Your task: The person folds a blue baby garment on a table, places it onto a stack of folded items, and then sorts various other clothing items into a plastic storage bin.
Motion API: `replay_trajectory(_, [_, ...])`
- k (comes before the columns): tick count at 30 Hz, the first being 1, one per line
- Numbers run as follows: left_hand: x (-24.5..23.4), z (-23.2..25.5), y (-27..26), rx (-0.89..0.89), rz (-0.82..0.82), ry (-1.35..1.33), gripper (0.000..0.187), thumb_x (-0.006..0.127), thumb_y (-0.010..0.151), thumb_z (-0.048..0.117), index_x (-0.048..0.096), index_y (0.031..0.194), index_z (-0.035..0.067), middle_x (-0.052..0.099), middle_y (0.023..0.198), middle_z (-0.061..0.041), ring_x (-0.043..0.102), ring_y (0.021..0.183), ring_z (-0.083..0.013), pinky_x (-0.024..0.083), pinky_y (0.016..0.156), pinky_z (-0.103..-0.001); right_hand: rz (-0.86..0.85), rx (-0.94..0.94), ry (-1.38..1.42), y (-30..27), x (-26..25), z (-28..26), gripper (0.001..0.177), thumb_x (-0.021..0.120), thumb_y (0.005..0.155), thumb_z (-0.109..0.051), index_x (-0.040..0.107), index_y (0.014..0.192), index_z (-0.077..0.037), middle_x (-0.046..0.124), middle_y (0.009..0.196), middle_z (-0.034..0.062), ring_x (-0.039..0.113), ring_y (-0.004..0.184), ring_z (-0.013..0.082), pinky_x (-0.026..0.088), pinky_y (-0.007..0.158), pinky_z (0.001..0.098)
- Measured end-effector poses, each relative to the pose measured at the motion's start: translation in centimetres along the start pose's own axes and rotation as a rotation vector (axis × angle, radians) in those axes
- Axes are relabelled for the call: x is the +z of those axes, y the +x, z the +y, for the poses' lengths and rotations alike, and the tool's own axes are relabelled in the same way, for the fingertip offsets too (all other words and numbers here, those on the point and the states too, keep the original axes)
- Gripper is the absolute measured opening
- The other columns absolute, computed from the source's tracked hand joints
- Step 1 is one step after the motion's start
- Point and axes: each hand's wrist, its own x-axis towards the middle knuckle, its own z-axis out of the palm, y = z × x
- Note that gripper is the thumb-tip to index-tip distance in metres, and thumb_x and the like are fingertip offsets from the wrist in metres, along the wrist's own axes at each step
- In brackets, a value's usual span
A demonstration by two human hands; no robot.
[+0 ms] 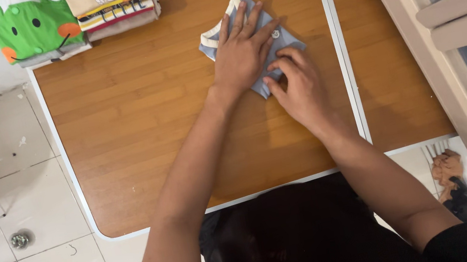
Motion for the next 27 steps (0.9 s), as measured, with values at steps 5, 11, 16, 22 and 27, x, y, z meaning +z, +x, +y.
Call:
replay_trajectory(5, [0.0, -0.2, -0.4, -0.013, 0.000, 0.017, 0.036, 0.060, 0.104, 0.033, 0.066, 0.140, 0.030, 0.048, 0.158, -0.007, 0.035, 0.152, -0.0322, 0.023, 0.126, -0.054, 0.038, -0.025, -0.008, -0.9, 0.6, 0.6, 0.023, 0.084, 0.088, -0.014, 0.070, 0.100, -0.001, 0.063, 0.129, 0.0148, 0.062, 0.121, 0.0368, 0.051, 0.099, 0.0449])
replay_trajectory(11, [0.3, 0.1, -0.4, -0.039, 0.012, 0.078, 0.040, 0.056, 0.105, 0.037, 0.063, 0.143, 0.031, 0.047, 0.158, -0.007, 0.034, 0.151, -0.0325, 0.023, 0.125, -0.054, 0.075, -0.054, -0.096, -1.1, 0.9, 0.5, 0.016, 0.086, 0.084, -0.014, 0.077, 0.090, -0.003, 0.068, 0.116, 0.0142, 0.061, 0.115, 0.0341, 0.051, 0.098, 0.0442])
replay_trajectory(16, [-0.1, -0.3, -0.3, -0.049, 0.002, 0.078, 0.040, 0.054, 0.108, 0.041, 0.060, 0.147, 0.032, 0.043, 0.162, -0.008, 0.033, 0.154, -0.0318, 0.023, 0.127, -0.053, 0.072, -0.037, -0.024, -1.8, 0.7, 1.1, 0.014, 0.084, 0.089, -0.014, 0.081, 0.099, -0.005, 0.076, 0.109, 0.0108, 0.067, 0.118, 0.0327, 0.054, 0.100, 0.0419])
replay_trajectory(22, [-0.1, 0.5, 0.0, -0.106, -0.028, 0.119, 0.055, 0.055, 0.100, 0.059, 0.056, 0.148, 0.032, 0.037, 0.163, -0.009, 0.028, 0.153, -0.0338, 0.020, 0.125, -0.056, 0.046, -0.142, -0.115, -2.8, -0.1, 0.2, 0.017, 0.074, 0.099, -0.015, 0.081, 0.110, -0.004, 0.074, 0.122, 0.0144, 0.062, 0.130, 0.0366, 0.051, 0.109, 0.0443])
replay_trajectory(27, [-0.3, 0.5, 0.0, -0.108, -0.028, 0.113, 0.057, 0.055, 0.100, 0.059, 0.055, 0.150, 0.033, 0.036, 0.163, -0.010, 0.027, 0.154, -0.0350, 0.020, 0.126, -0.056, -0.045, -0.137, -0.179, -2.3, -1.6, -0.9, 0.018, 0.075, 0.093, -0.016, 0.082, 0.105, -0.005, 0.074, 0.122, 0.0162, 0.060, 0.129, 0.0373, 0.050, 0.104, 0.0456])
